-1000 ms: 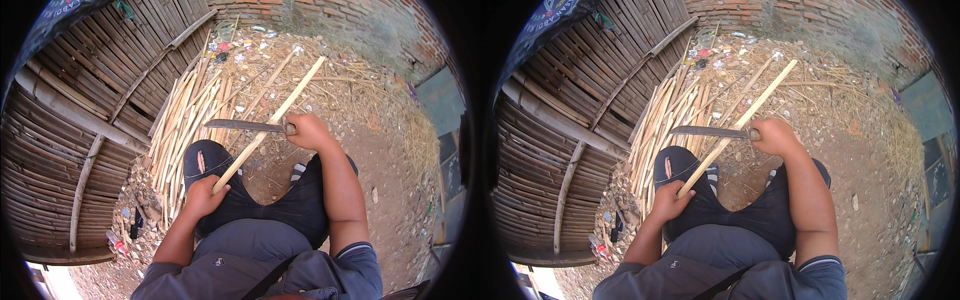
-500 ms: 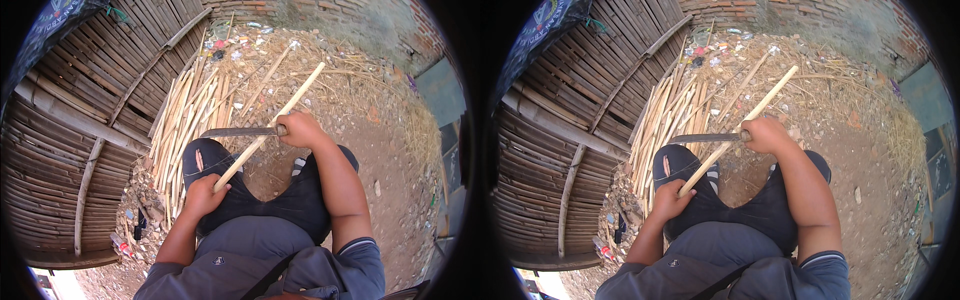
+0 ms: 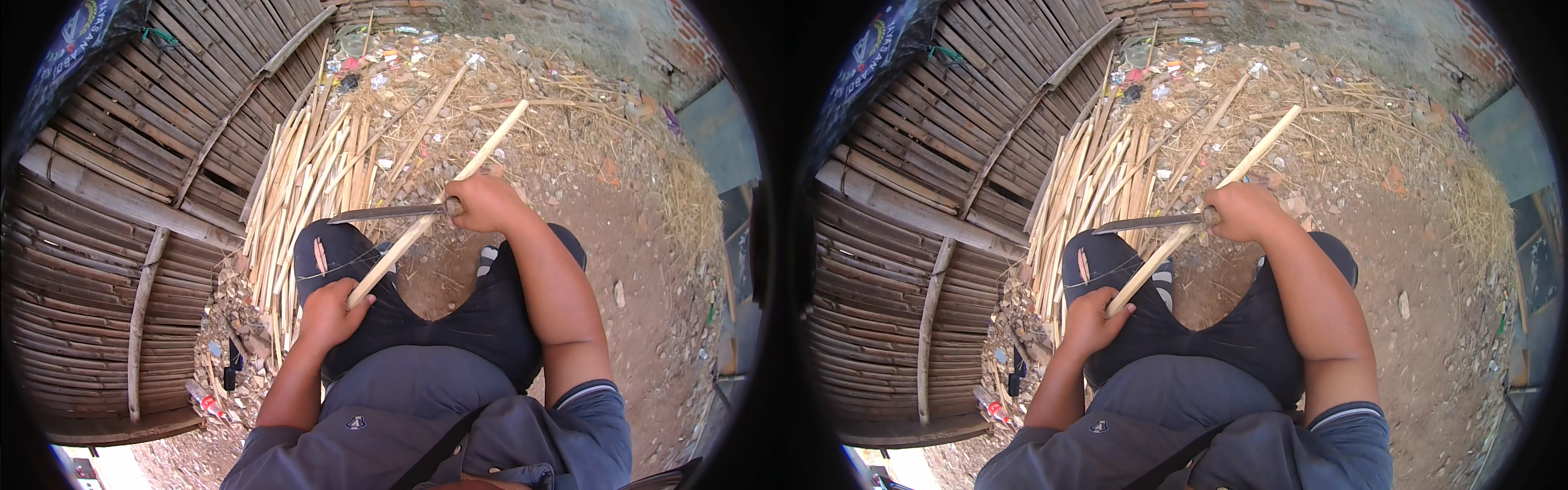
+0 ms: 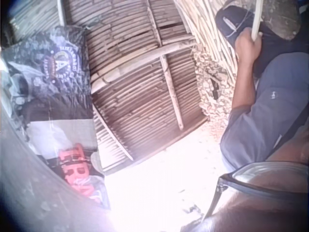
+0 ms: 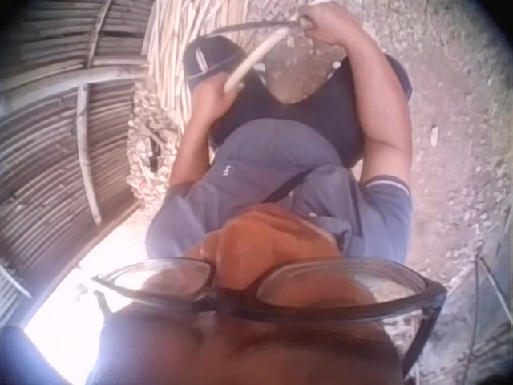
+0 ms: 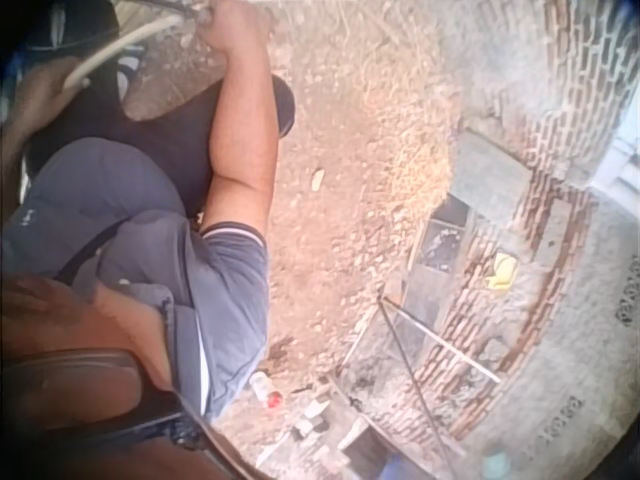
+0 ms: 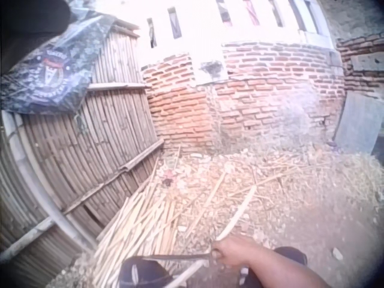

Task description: The person shaves a wooden stick using a knife, smoothing its surface while sitting on the ground. They handle one stick at a time, moving the blade along the length of the wood.

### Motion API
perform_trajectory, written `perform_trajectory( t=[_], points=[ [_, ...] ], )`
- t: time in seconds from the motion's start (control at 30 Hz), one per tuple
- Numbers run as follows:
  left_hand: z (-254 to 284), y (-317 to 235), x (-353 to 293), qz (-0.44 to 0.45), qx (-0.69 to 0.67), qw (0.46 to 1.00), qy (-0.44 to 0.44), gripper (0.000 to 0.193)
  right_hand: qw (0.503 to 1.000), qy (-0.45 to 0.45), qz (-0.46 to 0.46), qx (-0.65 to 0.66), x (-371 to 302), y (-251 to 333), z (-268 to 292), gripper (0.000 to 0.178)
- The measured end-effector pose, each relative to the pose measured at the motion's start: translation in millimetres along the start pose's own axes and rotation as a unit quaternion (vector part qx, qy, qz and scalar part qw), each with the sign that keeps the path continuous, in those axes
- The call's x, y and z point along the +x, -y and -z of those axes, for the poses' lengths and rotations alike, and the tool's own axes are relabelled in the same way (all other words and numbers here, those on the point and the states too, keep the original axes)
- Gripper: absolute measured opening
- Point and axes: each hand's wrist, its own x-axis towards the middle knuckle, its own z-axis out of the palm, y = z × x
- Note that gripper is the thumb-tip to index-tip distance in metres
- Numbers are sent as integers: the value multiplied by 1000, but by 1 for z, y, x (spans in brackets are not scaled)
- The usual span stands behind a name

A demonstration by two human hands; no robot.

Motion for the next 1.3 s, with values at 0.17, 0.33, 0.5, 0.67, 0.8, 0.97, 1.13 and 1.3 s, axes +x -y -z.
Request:
perform_trajectory(
  t=[0.17, 0.33, 0.5, 0.67, 0.8, 0.97, 1.13, 1.3],
  points=[
    [1, 1, 0, 4, -9, 1000, 0, 30, 999, 31, -10, 13, 0, 6, 18, 41],
    [3, 4, 0, 8, -35, 999, -11, 30, 999, -50, -17, -14, -1, 2, 16, 39],
    [4, 4, -2, 32, -61, 998, -15, 30, 995, -100, 7, 7, -6, 1, 27, 37],
    [-2, 15, -2, 55, -94, 994, -30, 28, 991, -122, -46, 14, -3, -3, 33, 37],
    [3, 9, -3, 61, -102, 993, -18, 28, 992, -127, -9, -3, -4, 1, 26, 33],
    [4, 7, -4, 41, -106, 993, -29, 29, 993, -102, 51, -21, -3, 9, 21, 31],
    [2, 10, -4, 34, -107, 993, -39, 30, 994, -95, -54, 16, -3, 2, 33, 30],
    [0, 12, -3, 41, -122, 991, -41, 28, 990, -131, -44, 8, -5, -3, 31, 28]
  ],
)
